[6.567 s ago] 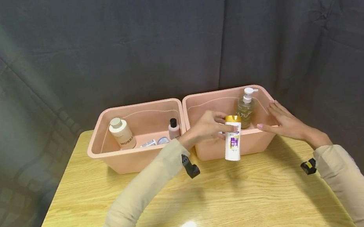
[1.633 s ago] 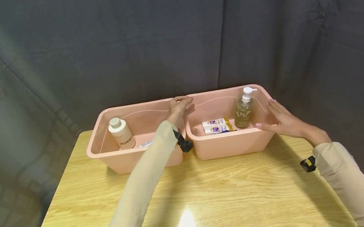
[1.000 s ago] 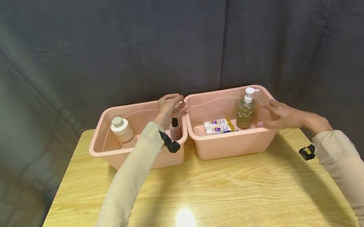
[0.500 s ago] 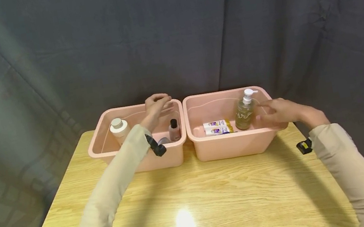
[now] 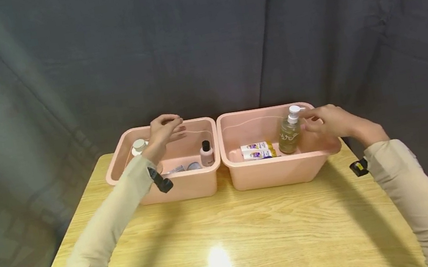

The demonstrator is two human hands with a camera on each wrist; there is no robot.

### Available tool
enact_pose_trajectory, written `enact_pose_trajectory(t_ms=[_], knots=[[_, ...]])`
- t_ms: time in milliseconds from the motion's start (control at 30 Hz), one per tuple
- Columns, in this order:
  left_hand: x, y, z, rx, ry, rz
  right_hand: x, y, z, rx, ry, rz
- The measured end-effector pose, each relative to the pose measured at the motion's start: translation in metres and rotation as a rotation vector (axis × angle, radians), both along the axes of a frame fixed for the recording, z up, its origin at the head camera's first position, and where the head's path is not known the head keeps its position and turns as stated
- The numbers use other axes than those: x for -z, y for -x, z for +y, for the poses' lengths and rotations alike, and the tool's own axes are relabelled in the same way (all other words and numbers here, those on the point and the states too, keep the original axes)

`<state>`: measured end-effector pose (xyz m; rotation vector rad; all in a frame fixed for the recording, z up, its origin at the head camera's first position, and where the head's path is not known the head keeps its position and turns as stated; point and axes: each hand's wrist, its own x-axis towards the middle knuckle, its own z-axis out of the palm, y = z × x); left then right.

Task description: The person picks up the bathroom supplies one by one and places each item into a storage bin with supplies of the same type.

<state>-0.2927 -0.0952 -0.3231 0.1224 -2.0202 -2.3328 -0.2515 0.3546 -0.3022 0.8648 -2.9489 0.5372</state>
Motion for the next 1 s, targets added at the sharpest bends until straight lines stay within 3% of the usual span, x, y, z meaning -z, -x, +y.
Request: enact_pose_trajectory(t_ms=[333,633,800,1000], knots=[[-0.007,-0.011,-0.039,-0.012,0.131,0.072,-0.01,0.006,0.0,0.036,0.002,0.072],[0.0,-0.019,-0.072,-0.006,0.343,0.137,-0.006,0.012,-0.007,0.094,0.062,0.226],[0.006,-0.018,-0.088,-0.076,0.531,0.206,-0.004,0.012,-0.009,0.152,0.057,0.241],[0.013,-0.019,-0.112,-0.219,0.803,0.322,-0.003,0.014,-0.007,0.216,-0.009,0.271]])
